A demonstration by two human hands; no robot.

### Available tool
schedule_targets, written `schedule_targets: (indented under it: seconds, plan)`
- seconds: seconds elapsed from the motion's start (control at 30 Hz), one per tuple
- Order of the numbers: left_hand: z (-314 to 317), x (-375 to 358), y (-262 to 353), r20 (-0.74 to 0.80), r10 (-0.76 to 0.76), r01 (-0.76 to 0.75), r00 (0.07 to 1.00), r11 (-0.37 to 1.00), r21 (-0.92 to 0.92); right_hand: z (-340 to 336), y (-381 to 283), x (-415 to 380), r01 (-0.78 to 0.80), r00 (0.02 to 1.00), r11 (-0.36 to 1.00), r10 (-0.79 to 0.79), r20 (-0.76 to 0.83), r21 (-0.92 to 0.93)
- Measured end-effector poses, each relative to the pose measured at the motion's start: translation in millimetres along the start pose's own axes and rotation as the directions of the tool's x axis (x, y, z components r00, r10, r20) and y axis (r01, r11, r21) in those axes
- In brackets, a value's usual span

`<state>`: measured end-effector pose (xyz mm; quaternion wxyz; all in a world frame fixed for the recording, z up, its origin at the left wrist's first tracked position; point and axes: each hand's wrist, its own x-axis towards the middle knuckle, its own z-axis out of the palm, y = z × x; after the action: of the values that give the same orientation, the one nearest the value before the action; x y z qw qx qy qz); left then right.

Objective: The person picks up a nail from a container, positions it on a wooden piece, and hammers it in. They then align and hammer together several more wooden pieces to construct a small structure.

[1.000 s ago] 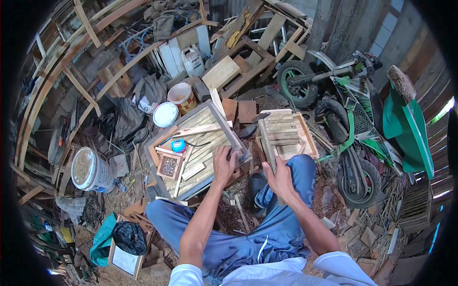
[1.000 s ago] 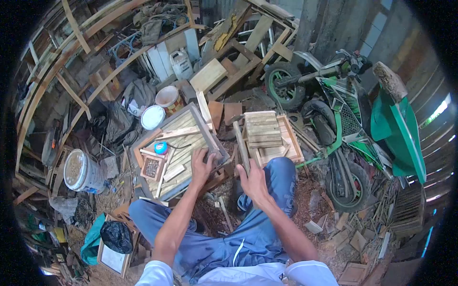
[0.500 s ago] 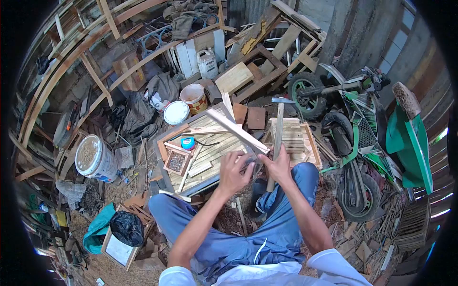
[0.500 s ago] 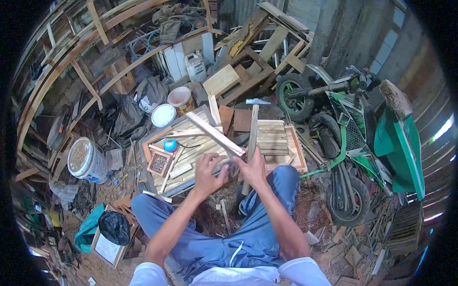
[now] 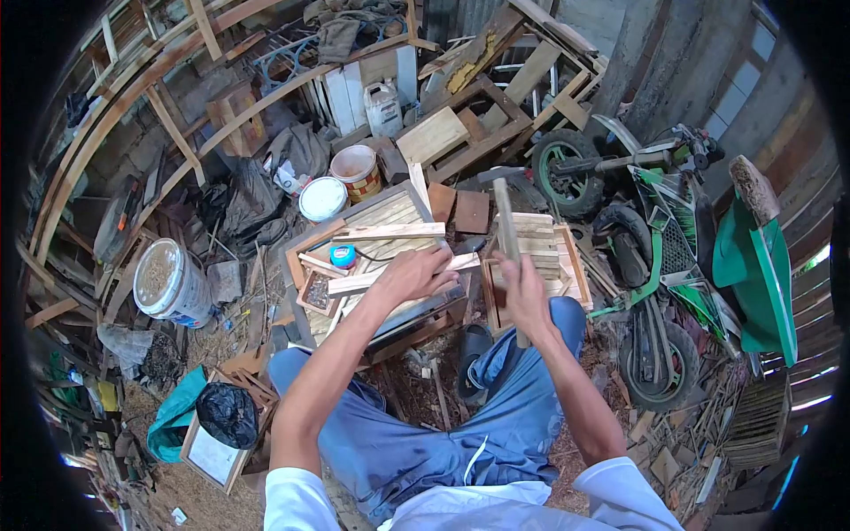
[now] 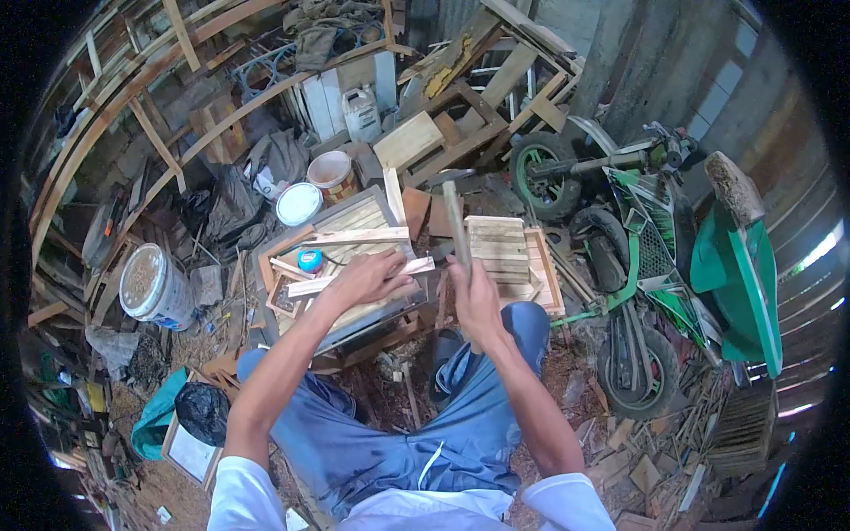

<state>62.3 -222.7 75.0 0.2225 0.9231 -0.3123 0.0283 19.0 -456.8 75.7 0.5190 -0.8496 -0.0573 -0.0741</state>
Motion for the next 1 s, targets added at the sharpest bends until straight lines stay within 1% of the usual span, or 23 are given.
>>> schedule_targets:
  seconds: [0.07, 0.1, 0.2, 0.23, 0.33, 0.37, 0.47, 0.57, 0.67, 0.7, 0.77, 0.8, 0.87, 0.97, 1.0]
  plan:
    - [7.5, -0.3, -2.4, -0.002, -0.066, 0.066, 0.998, 0.998, 0.021, -10.9, -11.5, -13.0, -0.093, 0.995, 0.977, 0.096, -0.007, 0.189]
    - [9.4, -0.3, -3.3, -0.009, -0.069, 0.069, 0.998, 0.997, 0.019, -25.0, -34.0, -20.3, -0.172, 0.983, 0.978, 0.163, 0.081, 0.114]
    - [12.8, -1.4, -4.3, -0.024, -0.096, 0.097, 0.995, 0.993, 0.069, -21.3, -12.2, -23.4, 0.007, 0.997, 0.998, -0.011, -0.08, -0.058]
    - [13.9, -1.8, -3.8, -0.057, -0.093, 0.097, 0.994, 0.993, 0.069, -23.1, -12.7, -27.1, -0.177, 0.984, 0.978, 0.178, 0.005, 0.113]
    - [13.6, -0.5, -4.0, -0.052, -0.083, 0.088, 0.995, 0.992, 0.091, -26.3, -24.3, -37.8, -0.252, 0.966, 0.968, 0.25, 0.072, 0.019]
    - [13.6, 0.2, -4.0, -0.034, -0.097, 0.099, 0.995, 0.991, 0.085, -26.7, -31.7, -42.2, -0.257, 0.964, 0.965, 0.254, 0.076, 0.043]
    - [15.7, 2.0, -6.2, -0.015, -0.084, 0.085, 0.996, 0.994, 0.068, -25.6, -29.8, -43.0, -0.19, 0.965, 0.976, 0.205, 0.164, -0.103]
    - [16.9, 5.1, -5.7, 0.011, -0.113, 0.113, 0.993, 0.993, 0.021, -18.6, -24.2, -43.4, 0.031, 0.985, 0.985, -0.001, 0.173, -0.17]
    - [21.9, 4.6, -5.9, 0.015, -0.112, 0.112, 0.994, 0.994, 0.013, -16.5, -52.5, -40.6, -0.134, 0.972, 0.977, 0.162, 0.172, -0.167]
    - [23.2, 4.4, -5.1, 0.023, -0.105, 0.104, 0.994, 0.993, 0.049, -16.5, -53.0, -37.3, -0.139, 0.966, 0.971, 0.176, 0.191, -0.193]
    - [26.3, 6.1, -1.2, 0.051, -0.123, 0.12, 0.991, 0.991, 0.06, -17.5, -53.7, -31.6, -0.146, 0.955, 0.959, 0.201, 0.219, -0.245]
    - [26.9, 7.5, -1.6, 0.063, -0.131, 0.126, 0.989, 0.99, 0.068, -17.3, -54.4, -31.9, -0.12, 0.963, 0.963, 0.172, 0.209, -0.24]
    - [28.7, 6.7, -3.4, 0.028, -0.134, 0.132, 0.991, 0.989, 0.065, -16.7, -55.8, -33.8, -0.066, 0.974, 0.97, 0.114, 0.196, -0.235]
    - [35.7, 1.5, -6.1, -0.004, -0.147, 0.146, 0.989, 0.986, 0.082, -15.9, -56.7, -35.4, -0.093, 0.954, 0.941, 0.178, 0.243, -0.327]
    - [33.9, 2.5, -5.4, -0.016, -0.147, 0.148, 0.989, 0.984, 0.095, -16.0, -54.1, -35.1, -0.082, 0.955, 0.94, 0.169, 0.243, -0.331]
